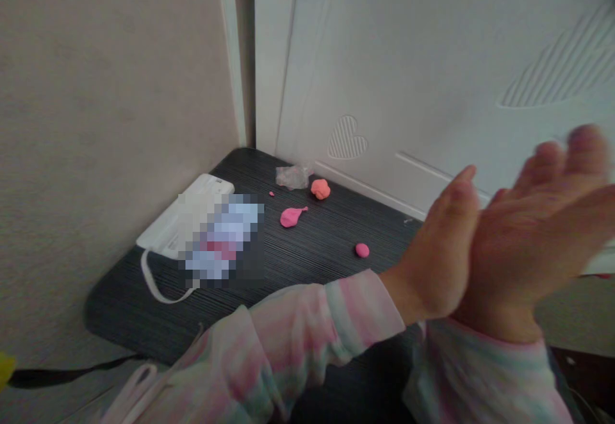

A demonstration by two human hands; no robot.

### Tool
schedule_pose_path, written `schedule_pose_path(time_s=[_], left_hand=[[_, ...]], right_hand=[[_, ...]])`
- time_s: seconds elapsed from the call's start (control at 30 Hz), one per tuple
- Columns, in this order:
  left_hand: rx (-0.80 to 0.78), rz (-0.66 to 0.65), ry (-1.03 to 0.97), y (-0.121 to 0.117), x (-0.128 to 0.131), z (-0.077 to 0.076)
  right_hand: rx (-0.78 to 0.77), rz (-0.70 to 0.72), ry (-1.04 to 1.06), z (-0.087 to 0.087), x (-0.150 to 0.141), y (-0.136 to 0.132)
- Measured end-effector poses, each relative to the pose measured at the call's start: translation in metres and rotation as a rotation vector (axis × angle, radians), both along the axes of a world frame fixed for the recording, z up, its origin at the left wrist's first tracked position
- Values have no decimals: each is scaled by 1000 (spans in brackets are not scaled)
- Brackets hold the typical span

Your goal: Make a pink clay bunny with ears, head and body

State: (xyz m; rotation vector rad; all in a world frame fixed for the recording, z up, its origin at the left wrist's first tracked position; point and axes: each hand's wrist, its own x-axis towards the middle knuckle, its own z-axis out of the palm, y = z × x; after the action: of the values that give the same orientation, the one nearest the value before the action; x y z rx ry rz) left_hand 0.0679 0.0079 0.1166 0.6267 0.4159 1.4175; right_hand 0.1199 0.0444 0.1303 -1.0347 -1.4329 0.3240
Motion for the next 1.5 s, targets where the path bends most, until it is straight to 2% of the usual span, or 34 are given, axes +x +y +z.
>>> schedule_pose_path(time_s=[0.07, 0.13, 0.2, 0.3, 0.37, 0.5, 0.57, 0.63, 0.97, 1.13, 1.23, 1.4, 1.5], left_hand=[[-222, -93, -290, 8, 2, -5], [-358, -193, -492, 16, 1, -11], [-377, -242, -608, 21, -1, -16], [-315, -253, -696, 24, -5, -20], [-276, -263, -715, 24, -8, -20], [-287, -262, -699, 23, -10, -17], [-285, -274, -702, 22, -10, -15], [-269, -281, -714, 22, -10, -13], [-291, -209, -698, 22, -9, -5], [-297, -189, -693, 21, -9, -4], [-291, -192, -701, 21, -10, -5], [-252, -253, -716, 21, -11, -7], [-261, -235, -715, 21, -11, -6]], right_hand=[[-120, 17, 113, -3, -14, -2], [-172, -15, 197, -5, -22, -3], [-141, -61, 256, -6, -20, -2], [-19, -89, 257, -3, -6, 7], [96, -97, 152, -1, 5, 14], [327, -168, -282, 3, 10, 22], [362, -199, -473, 4, 4, 21], [364, -193, -573, 3, -3, 19], [333, -169, -650, -6, -11, 22], [345, -95, -688, -8, -13, 20], [359, -41, -682, -7, -12, 19], [346, -75, -576, 0, -8, 21], [378, -84, -579, 1, -10, 19]])
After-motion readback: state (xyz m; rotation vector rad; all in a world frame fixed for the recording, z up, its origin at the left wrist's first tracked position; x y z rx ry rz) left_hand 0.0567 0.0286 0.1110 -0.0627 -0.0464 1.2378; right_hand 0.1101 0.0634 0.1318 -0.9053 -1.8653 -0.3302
